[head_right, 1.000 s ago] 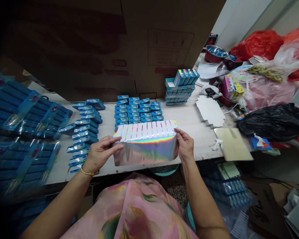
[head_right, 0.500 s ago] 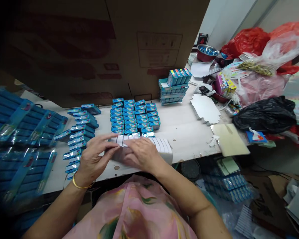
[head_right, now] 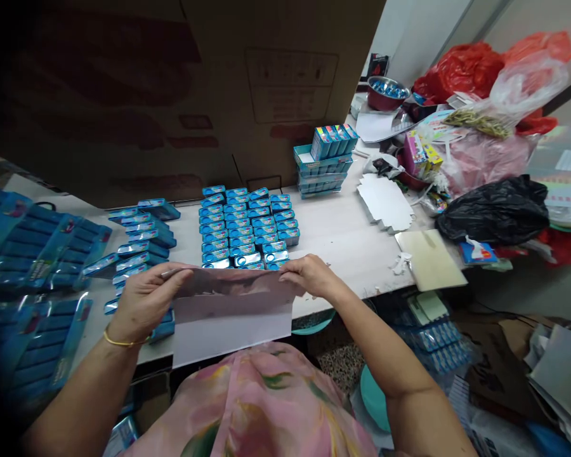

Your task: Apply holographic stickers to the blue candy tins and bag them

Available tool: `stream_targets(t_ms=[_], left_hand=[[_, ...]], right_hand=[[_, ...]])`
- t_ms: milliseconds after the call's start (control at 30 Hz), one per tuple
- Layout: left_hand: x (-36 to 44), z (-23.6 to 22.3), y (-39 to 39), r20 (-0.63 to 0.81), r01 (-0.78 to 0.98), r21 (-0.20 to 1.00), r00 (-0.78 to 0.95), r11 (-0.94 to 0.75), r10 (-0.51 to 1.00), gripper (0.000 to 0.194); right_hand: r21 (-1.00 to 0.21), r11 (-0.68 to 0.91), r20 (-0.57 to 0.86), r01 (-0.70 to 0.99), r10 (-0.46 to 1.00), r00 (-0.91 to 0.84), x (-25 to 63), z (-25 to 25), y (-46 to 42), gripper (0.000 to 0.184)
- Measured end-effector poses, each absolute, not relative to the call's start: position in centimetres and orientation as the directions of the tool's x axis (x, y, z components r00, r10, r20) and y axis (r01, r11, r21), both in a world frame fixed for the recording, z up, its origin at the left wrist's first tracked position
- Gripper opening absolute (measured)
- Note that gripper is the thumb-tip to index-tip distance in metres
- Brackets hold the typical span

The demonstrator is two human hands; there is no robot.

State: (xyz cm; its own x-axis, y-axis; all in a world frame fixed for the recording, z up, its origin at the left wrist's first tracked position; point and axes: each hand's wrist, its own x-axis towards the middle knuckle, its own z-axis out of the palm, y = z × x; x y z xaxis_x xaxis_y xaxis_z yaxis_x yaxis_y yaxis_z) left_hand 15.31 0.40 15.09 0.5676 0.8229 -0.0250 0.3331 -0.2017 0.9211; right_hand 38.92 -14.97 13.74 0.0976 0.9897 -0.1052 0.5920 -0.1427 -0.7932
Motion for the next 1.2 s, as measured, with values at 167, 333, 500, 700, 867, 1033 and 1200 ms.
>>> stream_targets(t_ms=[167,333,500,700,867,1033,1200], left_hand=[[15.7,11.8,1.8,-0.12,0.261,0.965,0.45,-0.002,0.885,0.021],[18.0,9.2,1.7,-0.3,0.067,0.951,0.431,0.301,0.851,0.03],[21.2,6.6,1.7,-0.52,-0.051,0.772,0.523,0.633,0.676,0.033],[24.1,3.0,1.2,-0.623,-0.095,0.689,0.427,0.718,0.655,0.022],[24.2,2.8,1.0,-0.622,-0.229,0.605,0.463,0.763,0.632,0.009],[24.1,2.4,1.3,-0.673,-0.285,0.511,0.455,0.811,0.584,0.002],[24.3,0.8,1.6,-0.65,-0.24,0.575,0.447,0.783,0.614,0.009]], right_hand=[[-0.916,-0.217,-0.151,0.337,0.966,0.212,42.1,12.2,-15.7,0.015],[-0.92,-0.185,-0.089,0.345,0.957,0.276,43.8,10.6,-14.0,0.018],[-0.654,-0.153,0.135,0.741,0.94,0.313,48.8,8.4,-10.5,0.014],[-0.461,-0.121,0.266,0.879,0.926,0.267,45.3,6.3,-4.9,0.017],[-0.273,0.204,0.186,0.94,0.97,-0.156,36.7,3.5,-2.8,0.025],[-0.195,0.25,0.144,0.948,0.964,-0.225,35.5,1.3,-3.4,0.029],[-0.218,0.193,0.13,0.957,0.977,-0.167,35.8,2.0,-4.2,0.022]])
